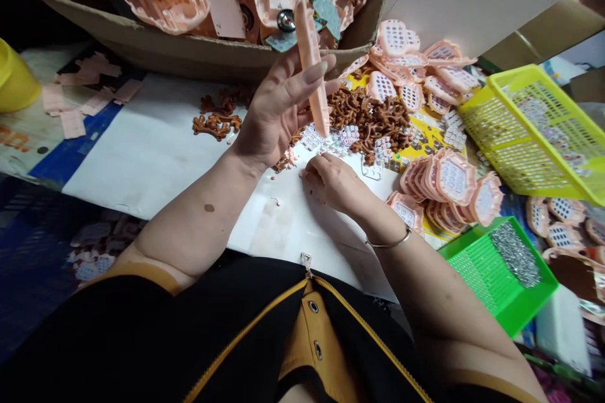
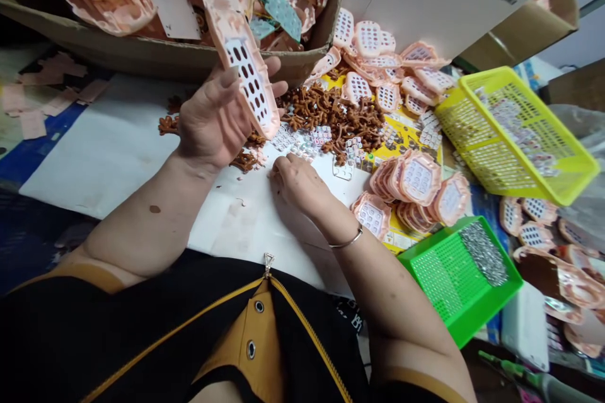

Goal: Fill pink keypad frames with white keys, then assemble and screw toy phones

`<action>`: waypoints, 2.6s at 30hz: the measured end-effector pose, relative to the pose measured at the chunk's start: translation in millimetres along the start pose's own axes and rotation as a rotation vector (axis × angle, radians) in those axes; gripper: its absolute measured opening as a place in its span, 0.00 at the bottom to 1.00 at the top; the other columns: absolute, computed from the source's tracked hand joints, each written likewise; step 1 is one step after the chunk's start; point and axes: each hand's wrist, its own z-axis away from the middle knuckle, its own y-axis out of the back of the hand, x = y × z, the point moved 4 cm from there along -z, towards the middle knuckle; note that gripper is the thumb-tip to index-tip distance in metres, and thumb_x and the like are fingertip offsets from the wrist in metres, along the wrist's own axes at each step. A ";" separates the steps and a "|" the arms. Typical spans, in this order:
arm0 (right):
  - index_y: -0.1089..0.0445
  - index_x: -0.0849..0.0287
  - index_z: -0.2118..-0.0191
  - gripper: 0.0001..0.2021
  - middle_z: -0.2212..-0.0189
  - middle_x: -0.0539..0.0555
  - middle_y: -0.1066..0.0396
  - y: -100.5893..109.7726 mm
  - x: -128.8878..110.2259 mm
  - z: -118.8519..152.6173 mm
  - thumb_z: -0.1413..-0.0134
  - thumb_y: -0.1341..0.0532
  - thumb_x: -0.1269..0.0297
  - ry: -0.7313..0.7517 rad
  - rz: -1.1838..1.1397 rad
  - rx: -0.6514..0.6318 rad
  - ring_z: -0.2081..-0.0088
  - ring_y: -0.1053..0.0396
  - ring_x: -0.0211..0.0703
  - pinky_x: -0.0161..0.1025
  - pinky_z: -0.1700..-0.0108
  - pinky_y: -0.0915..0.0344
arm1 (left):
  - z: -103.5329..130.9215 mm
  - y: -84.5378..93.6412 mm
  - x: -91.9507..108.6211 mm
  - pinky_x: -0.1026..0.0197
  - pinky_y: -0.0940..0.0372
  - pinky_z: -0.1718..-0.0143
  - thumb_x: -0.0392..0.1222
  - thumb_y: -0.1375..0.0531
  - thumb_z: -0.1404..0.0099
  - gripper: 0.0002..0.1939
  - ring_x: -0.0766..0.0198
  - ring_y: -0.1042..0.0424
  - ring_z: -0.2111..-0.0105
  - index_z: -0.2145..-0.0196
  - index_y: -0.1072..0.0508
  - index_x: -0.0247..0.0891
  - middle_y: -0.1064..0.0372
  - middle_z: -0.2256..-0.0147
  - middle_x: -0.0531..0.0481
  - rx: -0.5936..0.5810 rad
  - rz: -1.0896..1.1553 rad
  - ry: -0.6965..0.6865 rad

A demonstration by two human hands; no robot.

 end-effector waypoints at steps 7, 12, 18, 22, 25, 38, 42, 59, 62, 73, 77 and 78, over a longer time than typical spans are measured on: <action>0.24 0.62 0.65 0.07 0.67 0.57 0.29 3.4 17.4 26.8 0.40 0.40 0.72 -0.009 -0.109 0.201 0.67 0.32 0.43 0.38 0.63 0.37 | -1.6 2.6 -17.4 0.49 0.36 0.39 0.43 0.44 0.32 0.21 0.49 0.37 0.34 0.43 0.32 0.35 0.27 0.47 0.48 -0.047 0.121 0.143; 0.22 0.53 0.61 0.05 0.67 0.51 0.24 41.6 22.8 72.0 0.39 0.37 0.67 -0.037 -0.281 0.883 0.66 0.27 0.41 0.40 0.62 0.30 | 2.5 5.1 -34.1 0.47 0.31 0.44 0.48 0.42 0.35 0.28 0.45 0.34 0.36 0.39 0.34 0.40 0.27 0.44 0.47 -0.071 0.068 0.278; 0.24 0.52 0.60 0.08 0.66 0.51 0.22 58.4 -14.3 85.1 0.39 0.37 0.72 0.247 -0.118 1.033 0.65 0.25 0.39 0.39 0.63 0.28 | 11.5 -1.4 -48.9 0.42 0.30 0.46 0.51 0.39 0.40 0.31 0.40 0.31 0.40 0.41 0.33 0.37 0.28 0.43 0.40 -0.236 0.024 0.417; 0.26 0.53 0.58 0.11 0.65 0.51 0.21 55.7 -19.5 78.7 0.39 0.40 0.77 0.371 -0.056 0.993 0.63 0.26 0.39 0.39 0.59 0.29 | 14.8 -3.7 -52.9 0.39 0.32 0.45 0.53 0.36 0.42 0.35 0.38 0.29 0.42 0.41 0.33 0.32 0.30 0.42 0.33 -0.299 0.073 0.463; 0.26 0.54 0.54 0.08 0.61 0.54 0.21 54.5 -16.8 77.9 0.35 0.41 0.70 0.400 -0.023 0.878 0.58 0.26 0.42 0.42 0.55 0.29 | 13.6 -1.3 -52.3 0.41 0.34 0.43 0.51 0.39 0.39 0.31 0.41 0.31 0.40 0.42 0.32 0.33 0.27 0.44 0.38 -0.232 0.077 0.426; 0.28 0.54 0.43 0.19 0.50 0.59 0.22 47.6 -9.7 89.4 0.33 0.42 0.52 0.377 0.107 0.701 0.48 0.28 0.50 0.49 0.45 0.34 | 18.0 -4.8 -54.2 0.42 0.35 0.45 0.52 0.36 0.43 0.29 0.40 0.28 0.44 0.48 0.28 0.34 0.23 0.49 0.38 -0.223 0.073 0.532; 0.29 0.58 0.43 0.21 0.48 0.61 0.23 47.4 -12.1 91.3 0.33 0.43 0.52 0.410 0.101 0.725 0.46 0.29 0.51 0.48 0.44 0.34 | 17.9 -7.4 -51.9 0.44 0.34 0.44 0.51 0.36 0.42 0.28 0.43 0.27 0.44 0.47 0.28 0.34 0.24 0.48 0.39 -0.258 0.083 0.520; 0.27 0.54 0.46 0.15 0.50 0.58 0.21 41.3 -5.5 90.8 0.34 0.41 0.57 0.359 0.071 0.700 0.44 0.28 0.50 0.49 0.43 0.35 | 16.8 -5.3 -56.4 0.44 0.32 0.46 0.52 0.35 0.45 0.31 0.41 0.28 0.44 0.46 0.28 0.35 0.25 0.46 0.38 -0.266 0.058 0.530; 0.30 0.59 0.42 0.20 0.49 0.61 0.23 40.0 -6.7 90.7 0.33 0.43 0.55 0.364 0.021 0.733 0.45 0.28 0.51 0.49 0.44 0.32 | 16.3 -4.9 -57.2 0.41 0.31 0.47 0.53 0.36 0.44 0.32 0.38 0.29 0.42 0.45 0.28 0.34 0.26 0.45 0.35 -0.267 0.028 0.526; 0.32 0.55 0.40 0.22 0.50 0.60 0.24 39.3 -0.6 88.2 0.33 0.44 0.52 0.392 -0.043 0.680 0.47 0.28 0.51 0.51 0.44 0.32 | 17.6 -2.8 -57.5 0.42 0.30 0.47 0.52 0.34 0.47 0.31 0.40 0.27 0.45 0.47 0.27 0.35 0.24 0.47 0.38 -0.273 0.004 0.504; 0.33 0.53 0.38 0.22 0.46 0.60 0.26 36.4 -0.9 87.2 0.34 0.43 0.53 0.375 0.029 0.680 0.43 0.30 0.53 0.52 0.42 0.34 | 16.6 -4.3 -55.2 0.43 0.30 0.48 0.51 0.34 0.45 0.29 0.42 0.25 0.46 0.48 0.26 0.35 0.24 0.47 0.38 -0.266 0.040 0.499; 0.33 0.54 0.38 0.22 0.46 0.60 0.26 36.9 -1.1 87.6 0.33 0.43 0.53 0.376 0.024 0.687 0.43 0.30 0.52 0.52 0.42 0.34 | 16.6 -4.8 -54.5 0.44 0.30 0.48 0.52 0.35 0.44 0.28 0.42 0.25 0.46 0.48 0.25 0.35 0.24 0.47 0.38 -0.261 0.051 0.499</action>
